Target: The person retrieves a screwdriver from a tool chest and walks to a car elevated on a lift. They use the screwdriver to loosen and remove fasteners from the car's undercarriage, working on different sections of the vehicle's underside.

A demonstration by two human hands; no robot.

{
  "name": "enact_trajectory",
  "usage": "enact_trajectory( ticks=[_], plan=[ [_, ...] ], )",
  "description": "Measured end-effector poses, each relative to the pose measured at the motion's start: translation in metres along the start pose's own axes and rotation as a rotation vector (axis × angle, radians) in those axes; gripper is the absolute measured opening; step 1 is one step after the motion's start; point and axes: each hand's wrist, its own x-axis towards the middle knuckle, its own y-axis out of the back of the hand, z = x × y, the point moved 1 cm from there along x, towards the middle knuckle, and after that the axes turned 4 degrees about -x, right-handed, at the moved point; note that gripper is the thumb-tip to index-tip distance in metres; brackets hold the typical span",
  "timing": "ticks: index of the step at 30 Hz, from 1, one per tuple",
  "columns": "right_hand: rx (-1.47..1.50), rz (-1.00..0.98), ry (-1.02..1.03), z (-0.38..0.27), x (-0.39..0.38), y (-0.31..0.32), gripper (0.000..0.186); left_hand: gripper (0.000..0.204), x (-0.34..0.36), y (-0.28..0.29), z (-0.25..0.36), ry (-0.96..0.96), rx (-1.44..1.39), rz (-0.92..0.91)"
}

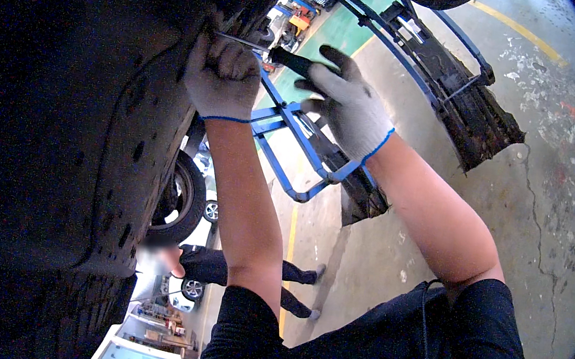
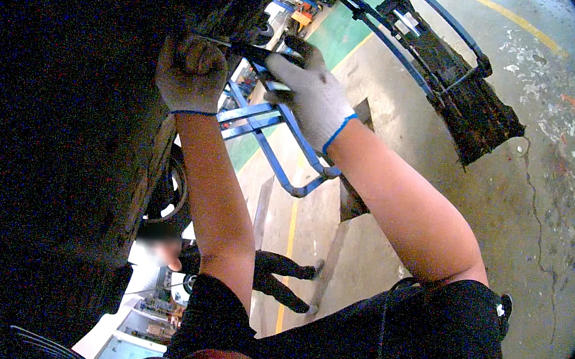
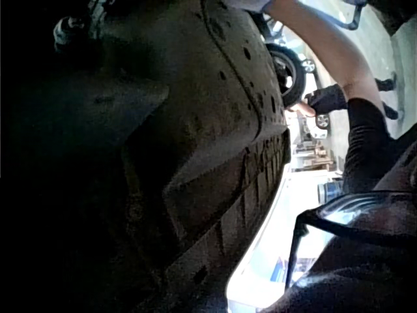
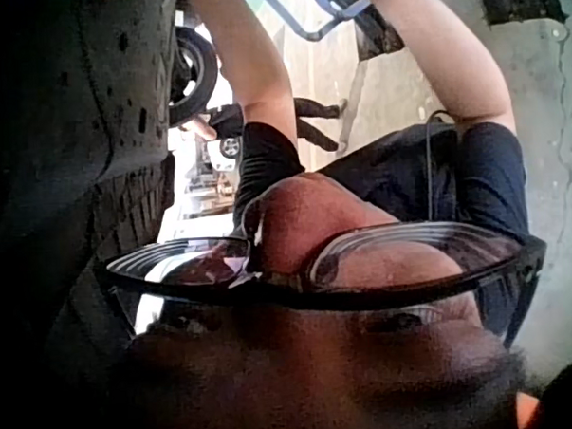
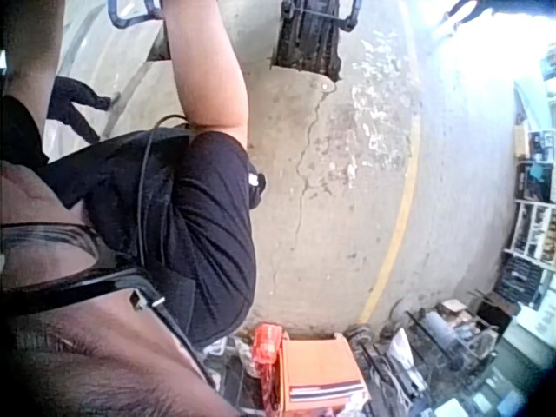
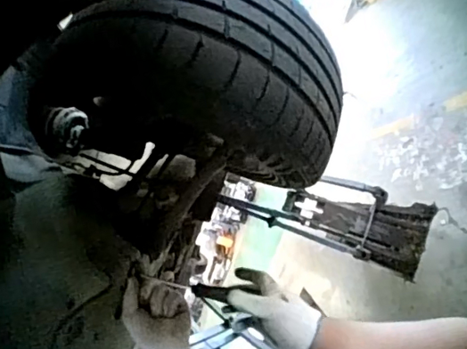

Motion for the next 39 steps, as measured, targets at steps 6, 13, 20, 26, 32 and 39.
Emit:
enact_trajectory(
  ticks=[6, 13, 20, 26, 32, 39],
  plan=[
    [0.172, 0.051, -0.186, -0.036, -0.009, -0.008, 0.050, 0.036, 0.007, 0.010, -0.008, 0.025, -0.014, -0.155],
    [0.117, 0.118, -0.136, -0.046, -0.024, 0.006, 0.048, 0.037, 0.009, -0.008, -0.034, -0.119, -0.103, -0.025],
    [0.120, 0.096, -0.181, -0.090, -0.060, 0.049, 0.053, 0.034, 0.011, -0.015, -0.094, -0.194, -0.066, 0.388],
    [0.213, -0.155, -0.508, -0.108, -0.096, 0.055, 0.057, 0.040, -0.083, 0.031, -0.143, 0.036, 0.088, 0.570],
    [-0.641, -0.697, -0.256, -0.105, -0.119, -0.011, 0.024, 0.031, -0.259, 0.085, -0.224, 0.088, -0.008, 0.745],
    [-0.909, -0.625, 0.997, -0.144, -0.077, -0.121, 0.024, 0.024, -0.484, 0.086, -0.305, 0.610, -0.348, 0.979]
  ],
)
